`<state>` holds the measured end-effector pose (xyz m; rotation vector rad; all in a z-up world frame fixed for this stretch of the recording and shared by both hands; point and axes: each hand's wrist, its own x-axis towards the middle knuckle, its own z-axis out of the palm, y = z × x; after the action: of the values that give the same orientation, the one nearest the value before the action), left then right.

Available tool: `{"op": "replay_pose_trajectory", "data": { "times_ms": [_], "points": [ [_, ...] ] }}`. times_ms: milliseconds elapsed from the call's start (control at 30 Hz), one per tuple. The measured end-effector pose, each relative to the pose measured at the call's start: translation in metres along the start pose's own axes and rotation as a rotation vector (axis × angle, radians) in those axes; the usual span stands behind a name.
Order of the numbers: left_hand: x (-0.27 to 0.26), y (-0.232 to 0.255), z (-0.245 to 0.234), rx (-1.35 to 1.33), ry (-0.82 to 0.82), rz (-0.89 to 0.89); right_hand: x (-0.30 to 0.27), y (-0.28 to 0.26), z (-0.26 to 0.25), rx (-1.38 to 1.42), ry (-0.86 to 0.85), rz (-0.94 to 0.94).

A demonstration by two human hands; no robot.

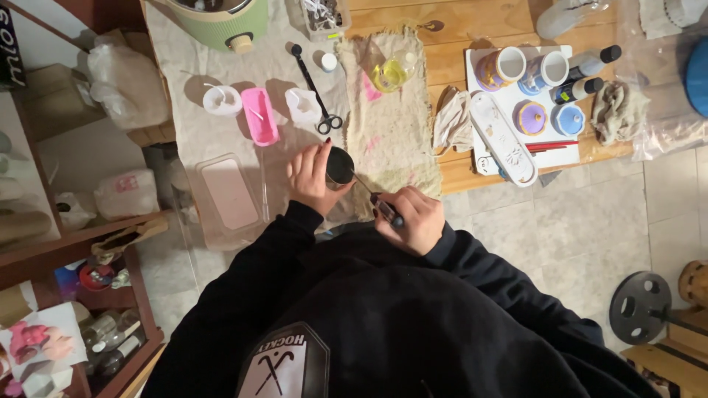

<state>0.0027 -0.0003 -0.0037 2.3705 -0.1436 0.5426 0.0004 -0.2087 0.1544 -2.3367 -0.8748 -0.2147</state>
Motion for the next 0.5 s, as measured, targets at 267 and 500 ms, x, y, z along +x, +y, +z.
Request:
{"op": "replay_pose_trajectory", "data": {
  "times_ms": [267, 500],
  "points": [
    [0.003, -0.005, -0.003, 0.027, 0.025, -0.082, -0.038, 0.049, -0.005, 0.319, 0.065, 0.361],
    [0.003, -0.008, -0.009, 0.021, 0.027, -0.136, -0.145, 0.160, 0.039, 1.016, 0.281, 0.952]
  ]
}}
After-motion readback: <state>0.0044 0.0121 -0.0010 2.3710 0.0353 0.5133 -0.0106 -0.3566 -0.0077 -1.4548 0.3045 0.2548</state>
